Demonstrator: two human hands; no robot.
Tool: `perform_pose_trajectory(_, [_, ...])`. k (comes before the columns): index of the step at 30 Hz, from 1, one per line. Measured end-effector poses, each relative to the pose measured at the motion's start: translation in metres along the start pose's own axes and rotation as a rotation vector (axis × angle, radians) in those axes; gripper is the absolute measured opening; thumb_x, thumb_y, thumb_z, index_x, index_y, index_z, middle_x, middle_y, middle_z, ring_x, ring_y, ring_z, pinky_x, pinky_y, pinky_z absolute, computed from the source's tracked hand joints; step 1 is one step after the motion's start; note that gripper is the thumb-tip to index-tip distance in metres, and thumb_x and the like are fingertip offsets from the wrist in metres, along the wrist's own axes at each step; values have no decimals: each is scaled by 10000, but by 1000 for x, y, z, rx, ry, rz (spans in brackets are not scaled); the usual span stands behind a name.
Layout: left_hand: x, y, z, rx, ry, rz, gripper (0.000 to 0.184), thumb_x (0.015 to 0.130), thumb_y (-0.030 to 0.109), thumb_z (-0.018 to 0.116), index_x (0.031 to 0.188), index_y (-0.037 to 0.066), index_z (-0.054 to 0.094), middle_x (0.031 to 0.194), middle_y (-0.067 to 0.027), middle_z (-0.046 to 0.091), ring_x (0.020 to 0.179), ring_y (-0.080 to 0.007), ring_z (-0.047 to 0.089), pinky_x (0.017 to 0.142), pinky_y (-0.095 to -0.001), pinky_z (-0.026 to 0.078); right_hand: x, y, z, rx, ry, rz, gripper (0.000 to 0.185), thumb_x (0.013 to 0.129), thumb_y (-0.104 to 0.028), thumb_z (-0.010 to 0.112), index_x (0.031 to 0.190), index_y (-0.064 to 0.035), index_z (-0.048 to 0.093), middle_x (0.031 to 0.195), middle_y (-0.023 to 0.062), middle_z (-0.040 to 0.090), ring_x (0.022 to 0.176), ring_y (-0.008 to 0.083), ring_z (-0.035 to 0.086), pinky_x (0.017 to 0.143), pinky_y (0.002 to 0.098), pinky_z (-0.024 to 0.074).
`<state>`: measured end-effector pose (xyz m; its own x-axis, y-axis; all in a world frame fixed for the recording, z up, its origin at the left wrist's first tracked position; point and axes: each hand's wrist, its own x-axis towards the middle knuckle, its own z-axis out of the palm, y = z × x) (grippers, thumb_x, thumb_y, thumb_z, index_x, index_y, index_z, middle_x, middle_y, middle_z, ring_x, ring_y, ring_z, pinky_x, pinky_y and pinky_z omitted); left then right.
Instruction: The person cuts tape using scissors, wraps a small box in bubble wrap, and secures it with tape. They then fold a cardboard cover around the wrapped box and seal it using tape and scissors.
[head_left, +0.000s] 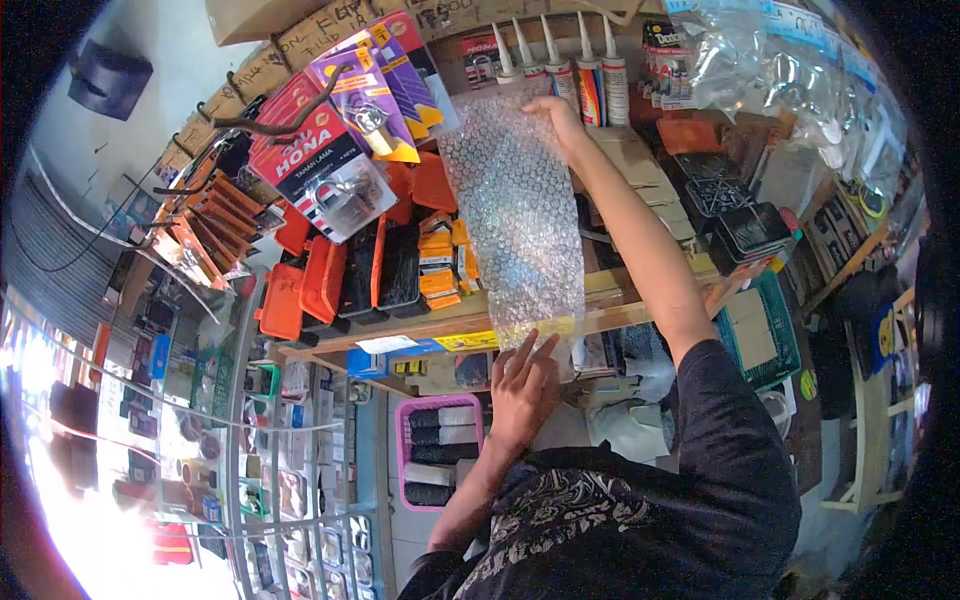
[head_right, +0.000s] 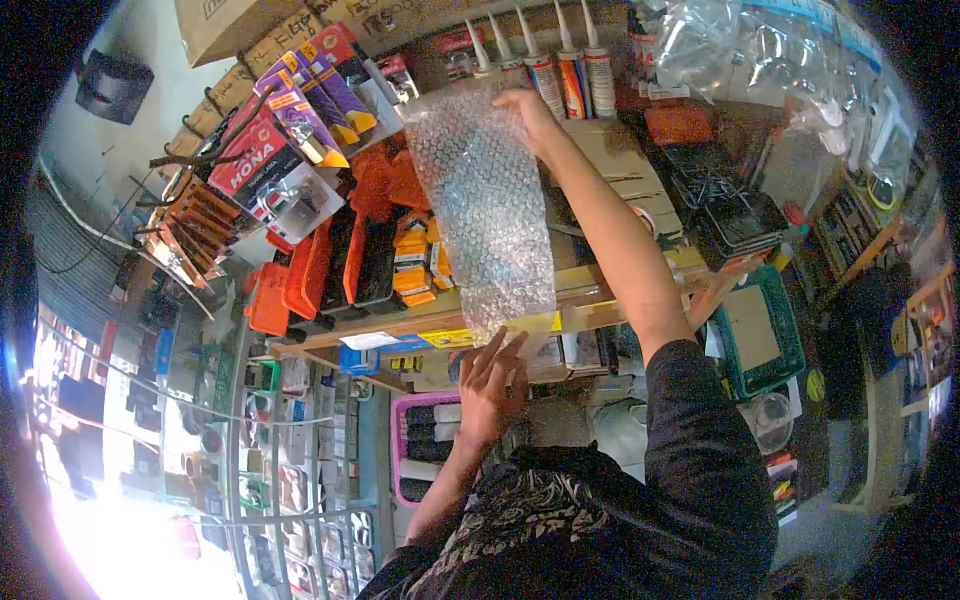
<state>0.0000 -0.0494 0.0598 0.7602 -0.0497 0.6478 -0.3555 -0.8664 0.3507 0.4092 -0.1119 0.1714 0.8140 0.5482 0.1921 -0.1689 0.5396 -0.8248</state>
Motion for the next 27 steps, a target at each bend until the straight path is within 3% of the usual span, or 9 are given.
perform_pose_trajectory(1, [1,-1,0,16,14,8,201,820,40,681,972,101,564,1293,-49,655,1275,-267,564,970,-445,430,-8,-2,2,-1,6,-6,253,840,-198,639,961,20,678,910,116,706,818,246,671,758,353,541])
perform_pose_trajectory(4, [3,-2,-5,-34,29,-34,216,822,9,672,997,80,569,1248,-80,674,1213,-292,599,948,-434,456,-33,-7,9,-989,141,-18,605,898,-497,653,1186,34,616,1065,133,696,975,230,653,817,342,505])
perform_pose_trajectory(7, [7,-3,-6,-302,38,-314,196,867,-8,653,1037,49,572,1170,-148,686,1184,-250,620,917,-376,471,-70,-11,21,-993,322,-345,696,897,-553,641,1275,25,552,1096,145,692,1000,206,642,834,342,493])
perform_pose_trajectory(9, [15,-9,-6,-458,74,-420,170,895,-3,638,1046,34,569,1099,-155,676,1127,-226,626,891,-347,470,-81,-17,2,-1171,398,-181,583,931,-429,641,1293,12,518,1174,154,669,1009,196,643,874,321,489])
perform_pose_trajectory(13, [43,-23,-9,-692,329,-451,104,973,45,592,1059,-1,555,947,-114,597,953,-157,584,832,-287,451,-154,-5,-3,-1117,169,-362,325,925,-73,617,1230,-6,530,1253,138,606,1048,199,637,889,307,508])
perform_pose_trajectory(15, [68,-15,-31,-601,351,-356,97,983,53,585,1035,-13,537,952,-77,543,868,-162,531,814,-286,450,-197,2,18,-1021,137,-283,343,915,-80,651,1228,-14,530,1221,127,606,1087,204,618,879,320,513])
perform_pose_trajectory(19, [93,-28,-43,-645,439,-514,155,975,101,620,1003,-9,514,968,-85,532,902,-155,525,825,-297,448,-233,45,30,-1098,264,-315,460,886,-201,728,1257,-33,515,1250,153,574,1166,287,577,930,366,494])
perform_pose_trajectory(22, [108,-35,-48,-596,411,-479,174,969,121,622,990,-14,516,953,-95,551,877,-156,531,796,-303,457,-239,68,38,-1295,200,-551,503,865,-246,744,1261,-37,516,1286,185,527,1216,355,529,976,414,464])
perform_pose_trajectory(27, [126,-30,-58,-475,431,-352,204,964,153,625,985,-20,519,901,-105,563,864,-160,539,794,-318,458,-230,89,45,-1385,159,-448,647,833,-297,751,1402,-158,478,1375,217,446,1194,482,504,999,508,450])
